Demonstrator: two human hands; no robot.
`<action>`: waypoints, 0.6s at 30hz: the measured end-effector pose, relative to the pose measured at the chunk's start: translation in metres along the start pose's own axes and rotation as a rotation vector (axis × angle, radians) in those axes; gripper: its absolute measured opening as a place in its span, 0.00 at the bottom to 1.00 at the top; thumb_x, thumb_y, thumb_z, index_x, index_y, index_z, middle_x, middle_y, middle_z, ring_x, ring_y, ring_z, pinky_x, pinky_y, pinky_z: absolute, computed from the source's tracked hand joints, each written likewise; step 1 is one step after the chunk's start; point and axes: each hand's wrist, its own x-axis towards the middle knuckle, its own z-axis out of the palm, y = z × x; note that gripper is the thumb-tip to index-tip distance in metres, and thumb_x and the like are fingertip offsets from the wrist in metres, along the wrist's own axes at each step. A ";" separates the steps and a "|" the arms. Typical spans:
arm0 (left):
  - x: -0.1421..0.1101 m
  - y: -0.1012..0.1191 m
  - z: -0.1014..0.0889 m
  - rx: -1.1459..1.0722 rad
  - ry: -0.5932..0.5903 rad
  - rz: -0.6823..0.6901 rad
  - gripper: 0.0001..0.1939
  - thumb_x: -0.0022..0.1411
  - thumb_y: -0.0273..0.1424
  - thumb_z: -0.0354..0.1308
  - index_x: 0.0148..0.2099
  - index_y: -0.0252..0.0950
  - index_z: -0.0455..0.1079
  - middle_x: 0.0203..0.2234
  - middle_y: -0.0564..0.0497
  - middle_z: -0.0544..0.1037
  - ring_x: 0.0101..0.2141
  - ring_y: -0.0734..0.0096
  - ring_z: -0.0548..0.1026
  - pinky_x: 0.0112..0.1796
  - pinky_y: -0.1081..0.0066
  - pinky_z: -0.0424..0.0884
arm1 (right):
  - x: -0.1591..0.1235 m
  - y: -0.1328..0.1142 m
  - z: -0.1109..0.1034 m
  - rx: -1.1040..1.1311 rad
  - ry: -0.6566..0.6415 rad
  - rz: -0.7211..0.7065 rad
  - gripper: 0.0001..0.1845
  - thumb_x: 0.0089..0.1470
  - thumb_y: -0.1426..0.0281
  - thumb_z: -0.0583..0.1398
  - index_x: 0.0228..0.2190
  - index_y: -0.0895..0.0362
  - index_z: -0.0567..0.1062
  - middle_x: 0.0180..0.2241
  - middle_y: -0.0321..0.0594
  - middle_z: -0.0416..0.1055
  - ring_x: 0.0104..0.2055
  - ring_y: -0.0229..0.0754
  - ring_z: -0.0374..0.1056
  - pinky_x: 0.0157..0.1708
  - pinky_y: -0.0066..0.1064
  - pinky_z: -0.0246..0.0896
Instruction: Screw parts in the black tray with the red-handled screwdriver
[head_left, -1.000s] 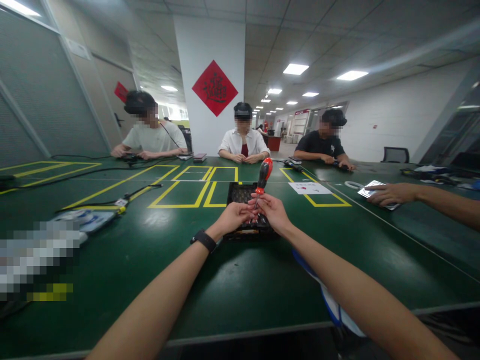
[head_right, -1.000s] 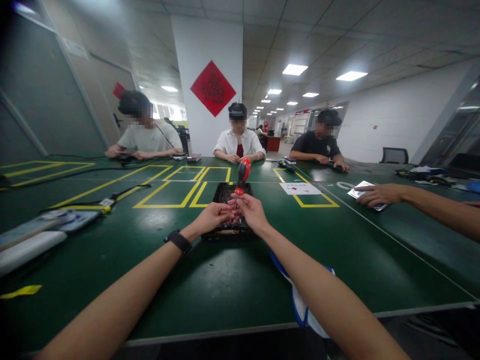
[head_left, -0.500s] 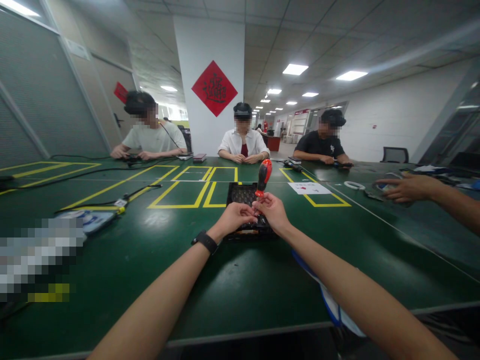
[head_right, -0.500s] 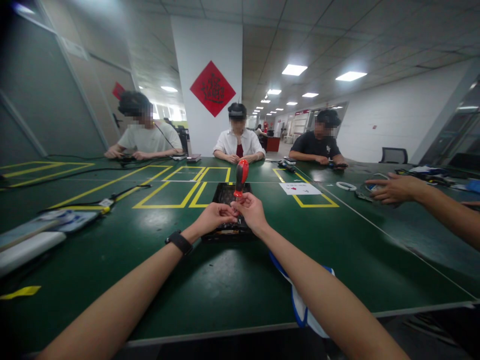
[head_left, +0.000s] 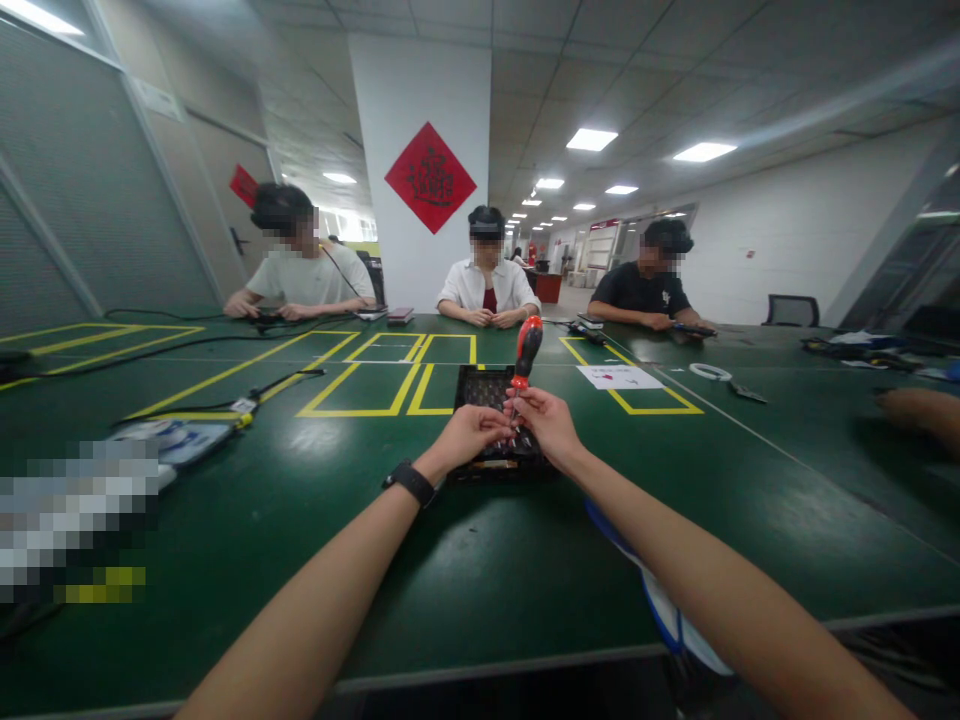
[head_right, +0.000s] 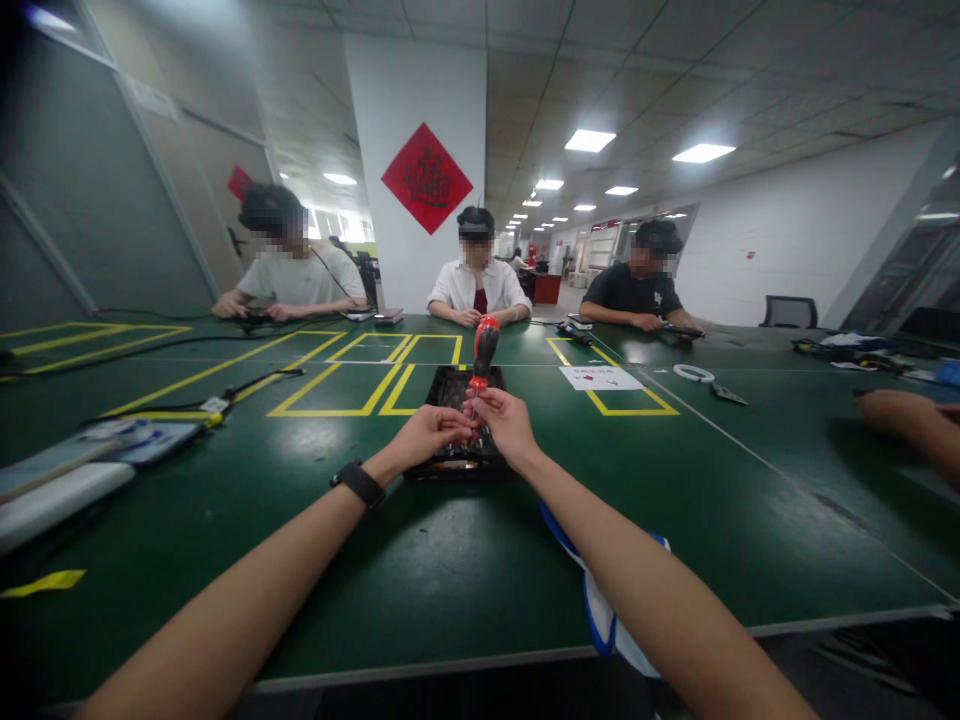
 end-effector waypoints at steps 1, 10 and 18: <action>0.000 0.000 0.000 0.013 0.014 -0.002 0.11 0.50 0.33 0.58 0.34 0.29 0.72 0.25 0.48 0.77 0.26 0.75 0.72 0.30 0.76 0.66 | 0.000 0.000 0.001 -0.002 0.017 -0.002 0.16 0.41 0.63 0.62 0.33 0.60 0.72 0.28 0.39 0.71 0.26 0.34 0.65 0.25 0.26 0.62; 0.000 0.002 0.002 0.039 0.025 0.003 0.12 0.47 0.33 0.61 0.32 0.29 0.71 0.24 0.49 0.76 0.25 0.76 0.71 0.28 0.76 0.65 | -0.003 -0.004 0.005 -0.030 0.046 -0.053 0.16 0.37 0.65 0.65 0.26 0.58 0.66 0.23 0.31 0.66 0.21 0.30 0.62 0.22 0.24 0.62; -0.001 0.004 -0.001 0.068 -0.053 0.050 0.09 0.53 0.31 0.54 0.32 0.29 0.71 0.26 0.49 0.76 0.26 0.76 0.70 0.29 0.76 0.65 | -0.004 -0.006 0.001 -0.041 -0.077 -0.005 0.21 0.46 0.58 0.57 0.39 0.58 0.72 0.34 0.42 0.70 0.22 0.32 0.62 0.20 0.27 0.63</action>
